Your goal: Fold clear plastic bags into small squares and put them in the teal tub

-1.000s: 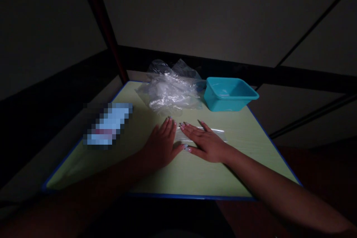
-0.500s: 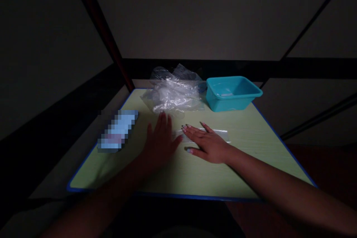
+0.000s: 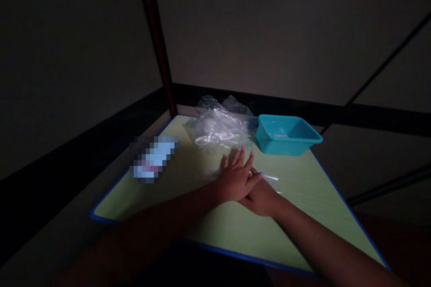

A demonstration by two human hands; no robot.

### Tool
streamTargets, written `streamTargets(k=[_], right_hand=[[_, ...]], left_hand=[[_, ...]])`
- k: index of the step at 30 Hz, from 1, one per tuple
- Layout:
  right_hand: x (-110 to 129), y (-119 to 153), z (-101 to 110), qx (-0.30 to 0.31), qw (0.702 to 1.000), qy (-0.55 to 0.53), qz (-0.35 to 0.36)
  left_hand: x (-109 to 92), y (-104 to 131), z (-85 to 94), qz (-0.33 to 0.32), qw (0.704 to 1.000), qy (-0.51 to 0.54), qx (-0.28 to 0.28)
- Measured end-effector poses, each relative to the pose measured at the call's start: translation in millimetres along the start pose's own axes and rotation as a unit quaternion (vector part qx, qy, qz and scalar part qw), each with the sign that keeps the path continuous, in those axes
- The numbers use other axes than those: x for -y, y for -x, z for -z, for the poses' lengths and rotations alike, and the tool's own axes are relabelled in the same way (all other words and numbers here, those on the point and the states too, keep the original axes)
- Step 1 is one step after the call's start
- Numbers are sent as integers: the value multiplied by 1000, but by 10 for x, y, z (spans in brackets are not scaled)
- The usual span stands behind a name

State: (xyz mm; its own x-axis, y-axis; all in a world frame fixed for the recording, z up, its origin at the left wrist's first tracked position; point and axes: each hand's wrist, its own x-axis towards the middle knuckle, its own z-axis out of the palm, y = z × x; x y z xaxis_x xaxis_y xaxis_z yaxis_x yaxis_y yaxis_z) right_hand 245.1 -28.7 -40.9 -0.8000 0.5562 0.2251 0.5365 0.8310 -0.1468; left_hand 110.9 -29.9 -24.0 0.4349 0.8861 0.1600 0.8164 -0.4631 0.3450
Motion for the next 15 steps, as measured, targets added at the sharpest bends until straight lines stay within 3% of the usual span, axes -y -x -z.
streamTargets(k=[4, 7, 15], right_hand=[[35, 49, 59, 68, 996, -36, -52], [44, 33, 76, 72, 995, -42, -54], [1, 54, 35, 79, 996, -26, -43]], left_hand=[[385, 229, -27, -50, 998, -41, -1], [552, 334, 6, -75, 995, -67, -5], [606, 398, 59, -80, 995, -62, -6]])
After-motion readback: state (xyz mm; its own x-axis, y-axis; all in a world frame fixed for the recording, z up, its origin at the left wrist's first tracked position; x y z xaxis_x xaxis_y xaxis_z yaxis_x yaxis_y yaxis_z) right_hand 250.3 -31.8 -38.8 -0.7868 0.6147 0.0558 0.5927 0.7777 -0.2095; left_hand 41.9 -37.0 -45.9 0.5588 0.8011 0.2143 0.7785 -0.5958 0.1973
